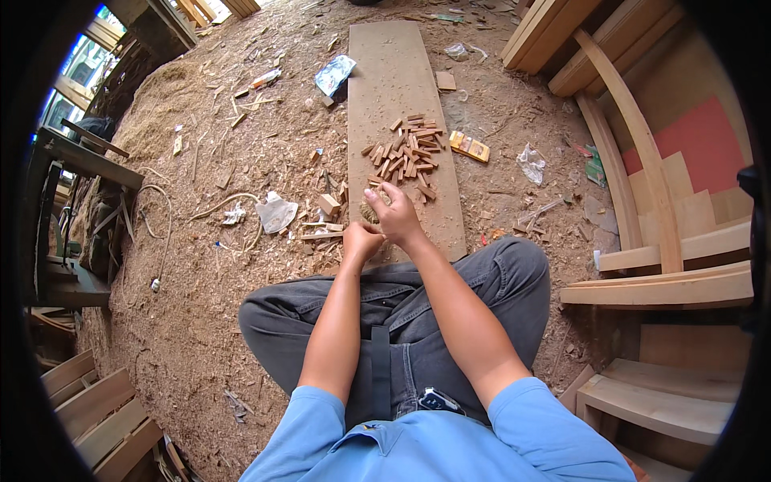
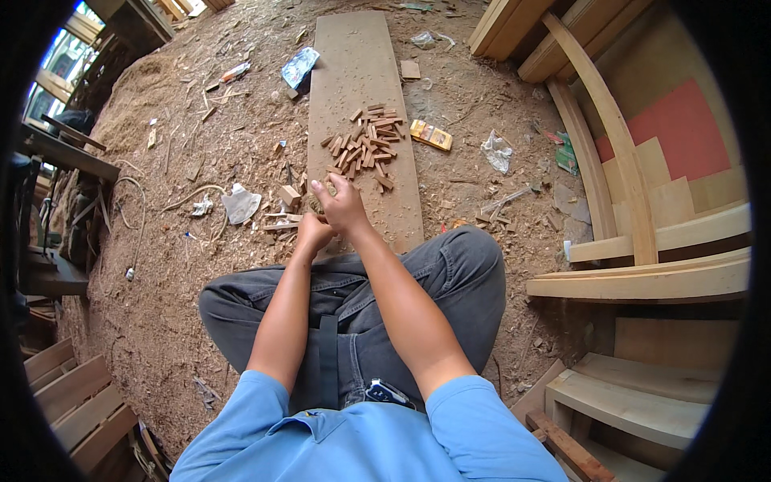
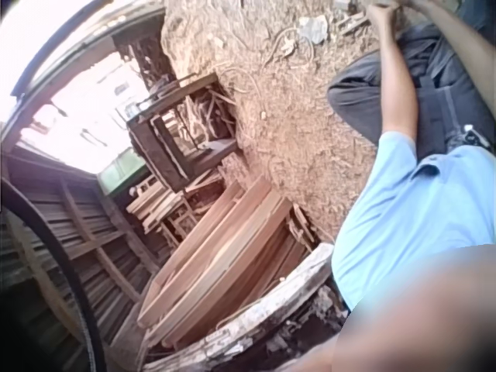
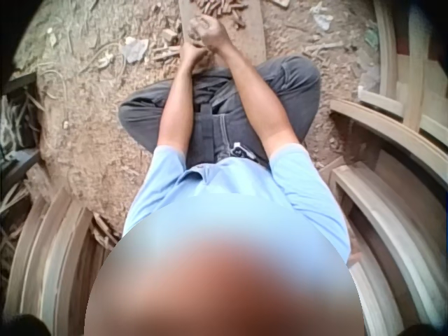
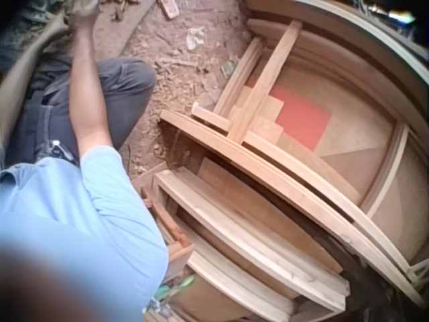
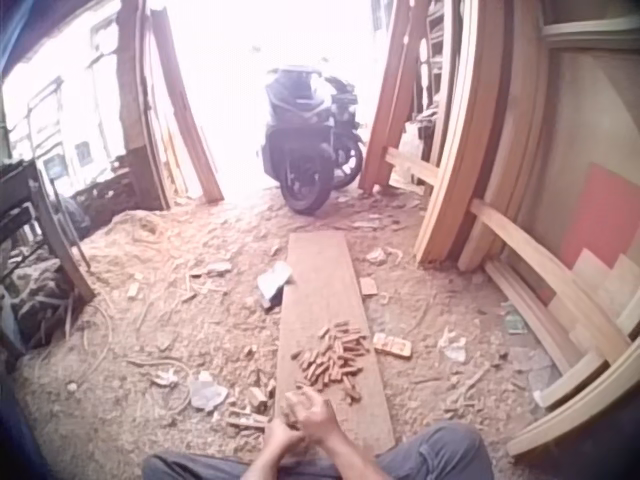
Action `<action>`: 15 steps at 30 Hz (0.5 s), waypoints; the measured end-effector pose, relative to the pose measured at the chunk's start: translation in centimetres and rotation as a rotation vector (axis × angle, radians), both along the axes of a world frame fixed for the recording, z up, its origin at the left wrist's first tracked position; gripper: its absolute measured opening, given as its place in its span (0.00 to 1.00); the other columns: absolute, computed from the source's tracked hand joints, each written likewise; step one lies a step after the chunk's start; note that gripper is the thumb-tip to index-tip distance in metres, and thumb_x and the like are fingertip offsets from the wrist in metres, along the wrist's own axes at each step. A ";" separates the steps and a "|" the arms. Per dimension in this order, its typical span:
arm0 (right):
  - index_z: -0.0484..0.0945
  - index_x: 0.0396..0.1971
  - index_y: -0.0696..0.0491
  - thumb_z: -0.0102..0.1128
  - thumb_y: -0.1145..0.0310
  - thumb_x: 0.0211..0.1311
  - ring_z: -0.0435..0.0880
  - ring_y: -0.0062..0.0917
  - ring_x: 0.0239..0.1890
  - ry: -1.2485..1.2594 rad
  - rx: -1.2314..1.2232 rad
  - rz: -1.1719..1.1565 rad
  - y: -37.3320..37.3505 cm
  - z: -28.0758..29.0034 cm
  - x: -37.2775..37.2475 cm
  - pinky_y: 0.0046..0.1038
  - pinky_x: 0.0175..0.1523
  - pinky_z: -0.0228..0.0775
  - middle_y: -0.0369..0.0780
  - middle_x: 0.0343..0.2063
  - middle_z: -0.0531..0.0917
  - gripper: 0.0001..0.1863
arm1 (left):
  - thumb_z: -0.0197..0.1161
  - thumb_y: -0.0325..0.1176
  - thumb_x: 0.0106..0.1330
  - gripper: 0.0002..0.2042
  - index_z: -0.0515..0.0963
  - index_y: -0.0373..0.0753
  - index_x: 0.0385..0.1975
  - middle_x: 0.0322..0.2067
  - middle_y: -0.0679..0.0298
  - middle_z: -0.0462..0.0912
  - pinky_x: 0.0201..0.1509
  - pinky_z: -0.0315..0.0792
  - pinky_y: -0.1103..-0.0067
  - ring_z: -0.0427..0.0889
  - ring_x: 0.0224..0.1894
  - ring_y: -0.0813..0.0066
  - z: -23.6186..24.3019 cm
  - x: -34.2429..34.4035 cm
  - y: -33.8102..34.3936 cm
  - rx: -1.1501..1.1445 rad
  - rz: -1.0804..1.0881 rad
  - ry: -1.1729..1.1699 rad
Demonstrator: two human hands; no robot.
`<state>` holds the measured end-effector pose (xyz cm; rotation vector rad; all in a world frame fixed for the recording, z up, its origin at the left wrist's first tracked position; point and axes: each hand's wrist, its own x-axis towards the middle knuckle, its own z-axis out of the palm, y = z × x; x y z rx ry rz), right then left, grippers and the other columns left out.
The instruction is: The person sits on the floor and repeatedly picks up small wooden pieces, smooths their edges with a handheld tool, and places them back on a board. The person also uses a sanding block to further smooth the pieces.
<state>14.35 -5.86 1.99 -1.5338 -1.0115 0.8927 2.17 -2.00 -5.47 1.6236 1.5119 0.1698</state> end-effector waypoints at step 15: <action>0.76 0.51 0.65 0.60 0.53 0.65 0.82 0.31 0.44 0.081 0.023 -0.057 -0.4 0.1 0.0 0.30 0.52 0.71 0.51 0.40 0.84 0.28 | 0.68 0.31 0.46 0.09 0.87 0.36 0.26 0.25 0.51 0.86 0.43 0.79 0.72 0.87 0.32 0.60 -0.3 -0.2 -0.3 0.021 -0.001 -0.021</action>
